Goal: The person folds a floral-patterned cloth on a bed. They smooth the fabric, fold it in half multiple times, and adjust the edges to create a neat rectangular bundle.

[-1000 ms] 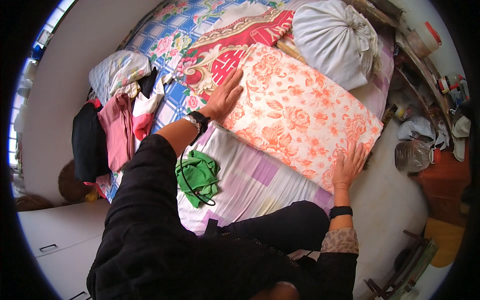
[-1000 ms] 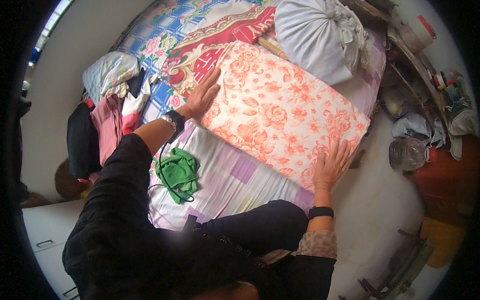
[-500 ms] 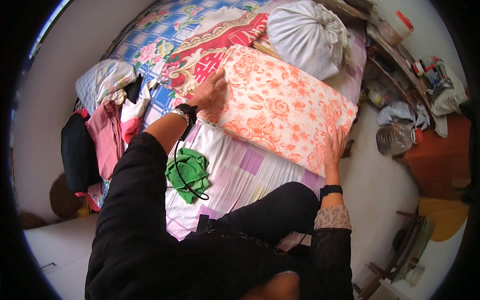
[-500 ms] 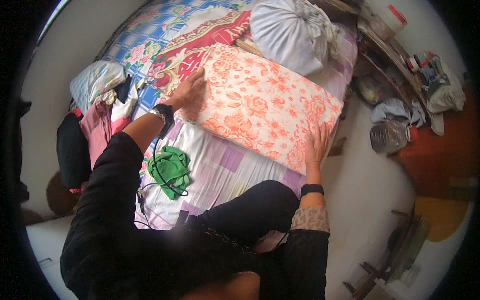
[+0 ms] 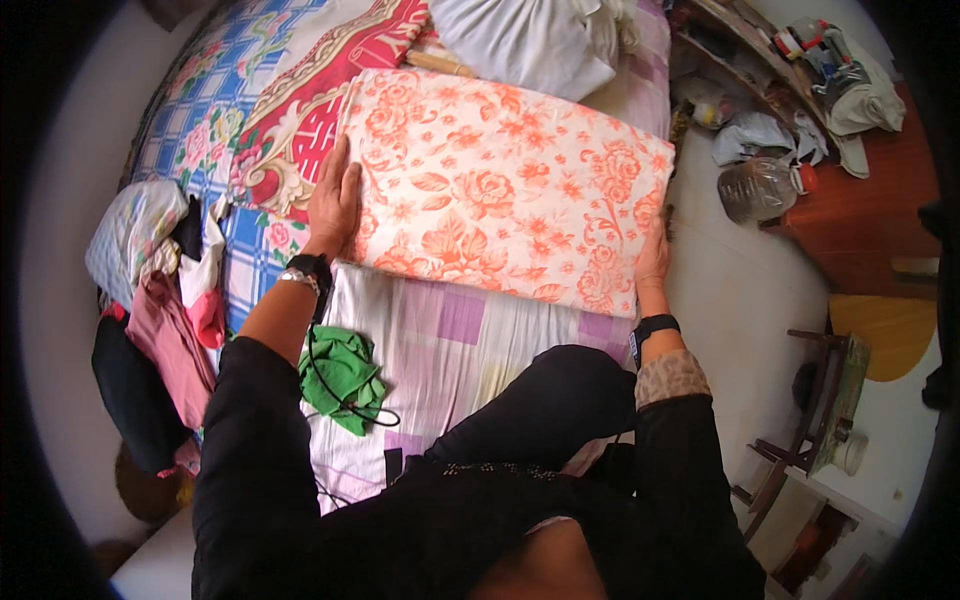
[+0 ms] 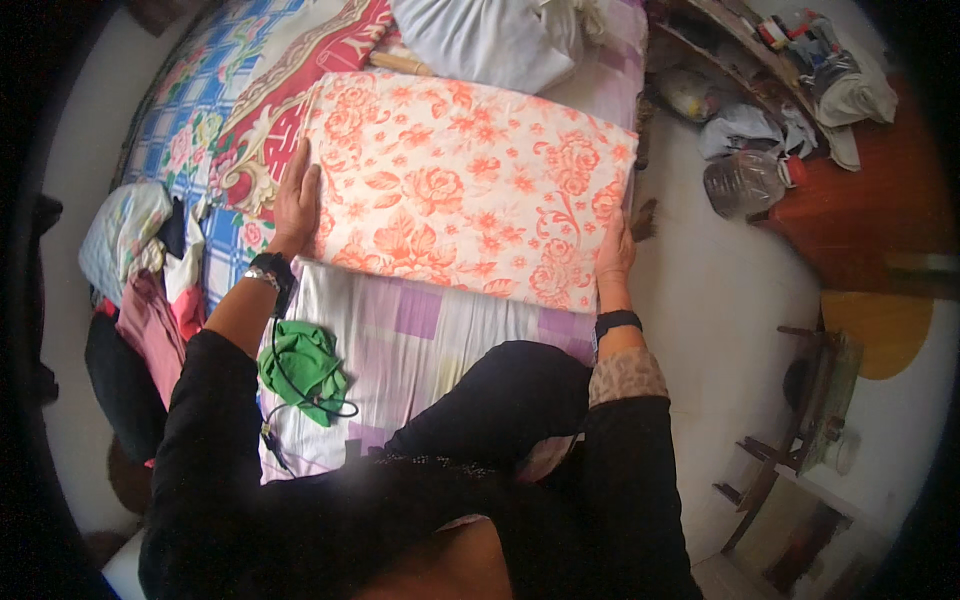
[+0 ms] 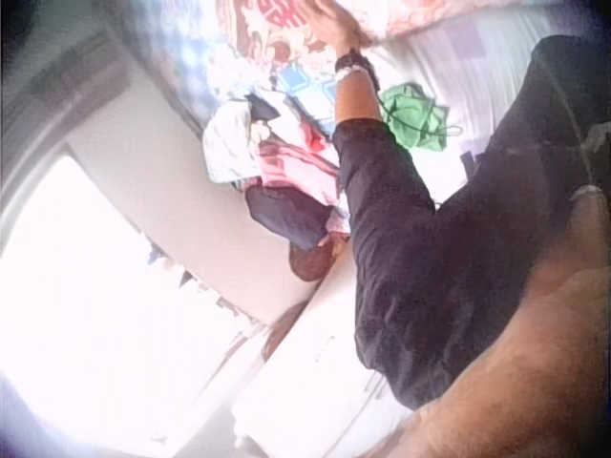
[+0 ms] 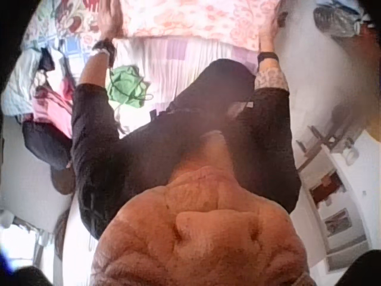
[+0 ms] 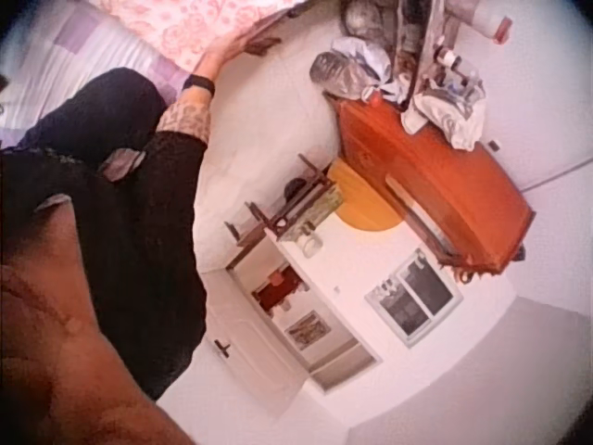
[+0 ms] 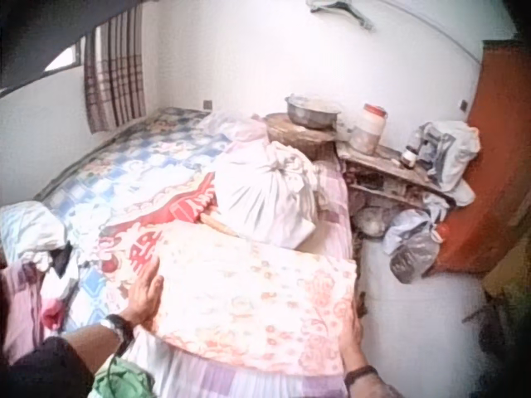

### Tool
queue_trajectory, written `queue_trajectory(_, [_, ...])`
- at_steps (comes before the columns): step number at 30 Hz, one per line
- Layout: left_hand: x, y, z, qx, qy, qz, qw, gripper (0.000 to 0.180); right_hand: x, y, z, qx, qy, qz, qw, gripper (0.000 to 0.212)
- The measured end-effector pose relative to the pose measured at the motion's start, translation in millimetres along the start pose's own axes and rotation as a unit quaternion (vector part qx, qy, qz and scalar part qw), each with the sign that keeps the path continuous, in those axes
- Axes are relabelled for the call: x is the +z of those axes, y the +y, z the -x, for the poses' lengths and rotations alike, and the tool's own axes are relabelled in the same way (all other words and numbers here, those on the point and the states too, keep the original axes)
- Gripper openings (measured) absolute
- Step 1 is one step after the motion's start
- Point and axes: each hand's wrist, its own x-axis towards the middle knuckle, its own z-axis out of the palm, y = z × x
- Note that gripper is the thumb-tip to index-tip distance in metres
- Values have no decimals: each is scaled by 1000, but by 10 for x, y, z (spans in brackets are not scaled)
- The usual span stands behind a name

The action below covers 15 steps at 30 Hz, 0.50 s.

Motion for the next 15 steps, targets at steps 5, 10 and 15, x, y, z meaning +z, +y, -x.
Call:
queue_trajectory(5, [11, 35, 12, 22, 23, -12, 999, 56, -235, -86, -65, -4, -60, 174, 983, 65])
queue_trajectory(10, [20, -11, 33, -5, 21, -55, 998, 58, -541, -483, 100, -39, 121, 84, 988, 58])
queue_trajectory(15, [32, -24, 11, -20, 9, -55, 998, 59, -100, -602, 713, -201, -85, 92, 971, 61])
